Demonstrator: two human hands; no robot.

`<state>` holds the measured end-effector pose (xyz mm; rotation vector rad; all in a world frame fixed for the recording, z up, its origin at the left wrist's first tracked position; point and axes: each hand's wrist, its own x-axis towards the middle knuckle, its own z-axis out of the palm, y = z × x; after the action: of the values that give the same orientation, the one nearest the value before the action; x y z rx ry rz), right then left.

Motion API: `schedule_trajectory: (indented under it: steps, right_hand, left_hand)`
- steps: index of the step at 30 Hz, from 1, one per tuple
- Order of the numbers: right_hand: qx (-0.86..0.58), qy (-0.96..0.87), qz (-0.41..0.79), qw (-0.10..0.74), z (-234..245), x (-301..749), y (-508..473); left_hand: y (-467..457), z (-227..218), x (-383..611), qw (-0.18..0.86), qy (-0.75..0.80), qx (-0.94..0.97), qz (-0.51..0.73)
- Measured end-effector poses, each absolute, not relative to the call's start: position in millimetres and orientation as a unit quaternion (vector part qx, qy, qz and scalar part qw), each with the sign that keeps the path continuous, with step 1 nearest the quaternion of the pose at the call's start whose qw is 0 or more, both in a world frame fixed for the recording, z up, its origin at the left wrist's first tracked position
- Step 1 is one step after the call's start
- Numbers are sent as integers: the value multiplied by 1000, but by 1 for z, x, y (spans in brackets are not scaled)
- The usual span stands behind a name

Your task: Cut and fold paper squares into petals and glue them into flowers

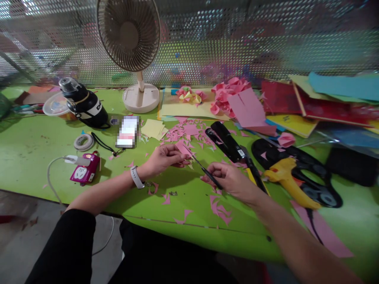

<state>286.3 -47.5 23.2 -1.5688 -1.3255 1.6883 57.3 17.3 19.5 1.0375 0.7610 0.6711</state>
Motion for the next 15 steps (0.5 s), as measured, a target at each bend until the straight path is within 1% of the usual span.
schedule_trajectory:
  steps: [6, 15]
  right_hand:
    - [-574, -462, 635, 230, 28, 284, -48]
    - [-564, -471, 633, 243, 22, 284, -49]
  left_hand:
    - [13, 24, 59, 765, 344, 466, 282]
    - [12, 24, 59, 768, 348, 458, 280]
